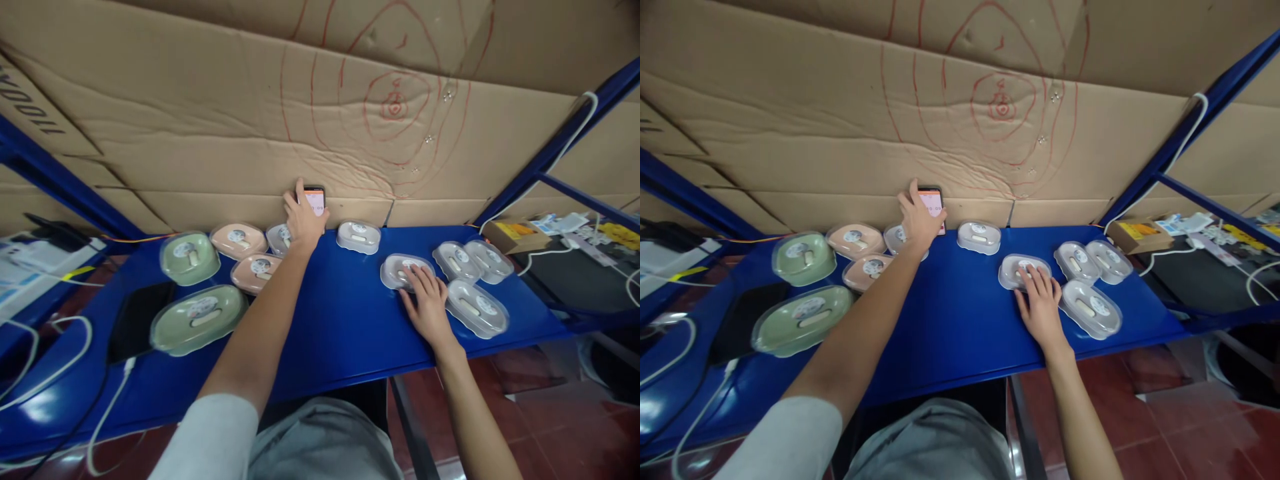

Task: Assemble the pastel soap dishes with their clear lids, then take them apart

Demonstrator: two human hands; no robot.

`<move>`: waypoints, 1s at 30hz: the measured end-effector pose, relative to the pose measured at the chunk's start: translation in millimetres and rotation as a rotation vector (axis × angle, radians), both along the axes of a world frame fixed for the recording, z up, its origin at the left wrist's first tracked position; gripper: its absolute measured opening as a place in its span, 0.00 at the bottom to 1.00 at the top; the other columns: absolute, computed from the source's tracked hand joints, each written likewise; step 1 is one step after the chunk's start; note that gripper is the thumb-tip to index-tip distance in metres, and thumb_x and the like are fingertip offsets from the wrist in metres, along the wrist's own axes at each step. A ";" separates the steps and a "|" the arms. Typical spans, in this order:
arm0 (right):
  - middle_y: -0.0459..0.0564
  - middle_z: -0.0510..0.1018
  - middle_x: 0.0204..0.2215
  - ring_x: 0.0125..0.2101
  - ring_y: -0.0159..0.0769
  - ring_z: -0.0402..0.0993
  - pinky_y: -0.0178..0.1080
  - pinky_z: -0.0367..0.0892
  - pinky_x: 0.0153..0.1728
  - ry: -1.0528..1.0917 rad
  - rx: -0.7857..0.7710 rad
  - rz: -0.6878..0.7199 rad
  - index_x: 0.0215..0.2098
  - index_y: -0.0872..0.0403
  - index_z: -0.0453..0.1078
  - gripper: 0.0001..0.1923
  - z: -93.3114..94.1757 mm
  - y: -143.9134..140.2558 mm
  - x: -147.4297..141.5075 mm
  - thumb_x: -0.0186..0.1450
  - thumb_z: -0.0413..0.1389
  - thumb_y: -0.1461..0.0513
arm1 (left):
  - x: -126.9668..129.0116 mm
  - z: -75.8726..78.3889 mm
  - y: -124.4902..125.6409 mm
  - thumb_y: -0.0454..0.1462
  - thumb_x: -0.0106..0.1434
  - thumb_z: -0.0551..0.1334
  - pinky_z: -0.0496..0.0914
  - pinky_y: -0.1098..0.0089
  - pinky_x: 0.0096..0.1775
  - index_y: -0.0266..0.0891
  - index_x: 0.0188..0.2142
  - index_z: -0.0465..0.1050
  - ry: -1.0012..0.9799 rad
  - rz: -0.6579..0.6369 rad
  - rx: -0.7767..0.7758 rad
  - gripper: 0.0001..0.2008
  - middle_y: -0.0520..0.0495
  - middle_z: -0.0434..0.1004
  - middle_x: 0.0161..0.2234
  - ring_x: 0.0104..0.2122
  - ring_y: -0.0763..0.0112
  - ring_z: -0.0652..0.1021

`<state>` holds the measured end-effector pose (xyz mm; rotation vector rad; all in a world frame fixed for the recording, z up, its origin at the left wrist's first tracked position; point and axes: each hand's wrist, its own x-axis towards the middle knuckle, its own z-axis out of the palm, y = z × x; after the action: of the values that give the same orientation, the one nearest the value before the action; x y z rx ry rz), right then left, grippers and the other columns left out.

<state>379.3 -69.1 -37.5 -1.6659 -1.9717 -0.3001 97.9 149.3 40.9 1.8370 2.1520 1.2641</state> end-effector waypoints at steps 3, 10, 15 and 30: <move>0.58 0.65 0.72 0.72 0.54 0.60 0.65 0.52 0.70 0.035 -0.005 0.026 0.74 0.45 0.60 0.26 -2.5 -0.3 -0.2 0.79 0.49 0.56 | 0.9 -0.4 0.5 0.42 0.63 0.71 0.72 0.48 0.63 0.46 0.76 0.46 0.019 0.017 -0.006 0.49 0.33 0.59 0.67 0.66 0.43 0.69; 0.63 0.64 0.72 0.73 0.59 0.57 0.70 0.52 0.70 -0.085 -0.031 -0.032 0.73 0.49 0.64 0.26 8.2 20.7 6.4 0.78 0.49 0.56 | -2.6 2.8 -25.2 0.45 0.66 0.69 0.65 0.45 0.67 0.42 0.76 0.47 0.132 -0.021 0.033 0.47 0.30 0.51 0.74 0.69 0.40 0.65; 0.66 0.64 0.72 0.71 0.62 0.60 0.73 0.50 0.68 -0.139 -0.003 -0.149 0.75 0.51 0.59 0.29 32.4 28.8 12.6 0.78 0.48 0.54 | -4.4 7.7 -63.5 0.40 0.71 0.63 0.60 0.45 0.69 0.40 0.75 0.52 0.235 -0.274 0.155 0.37 0.30 0.49 0.75 0.72 0.41 0.61; 0.61 0.74 0.67 0.69 0.60 0.66 0.65 0.66 0.63 0.018 0.035 -0.207 0.69 0.47 0.69 0.28 -0.2 -82.5 94.5 0.77 0.50 0.46 | 24.7 -21.5 -70.5 0.33 0.67 0.66 0.53 0.37 0.70 0.37 0.69 0.65 0.529 -0.856 -0.096 0.31 0.31 0.68 0.69 0.69 0.44 0.68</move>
<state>473.8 -151.6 -37.7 -1.8463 -1.7732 -0.3916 122.6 78.9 19.4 2.7796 1.1925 0.5089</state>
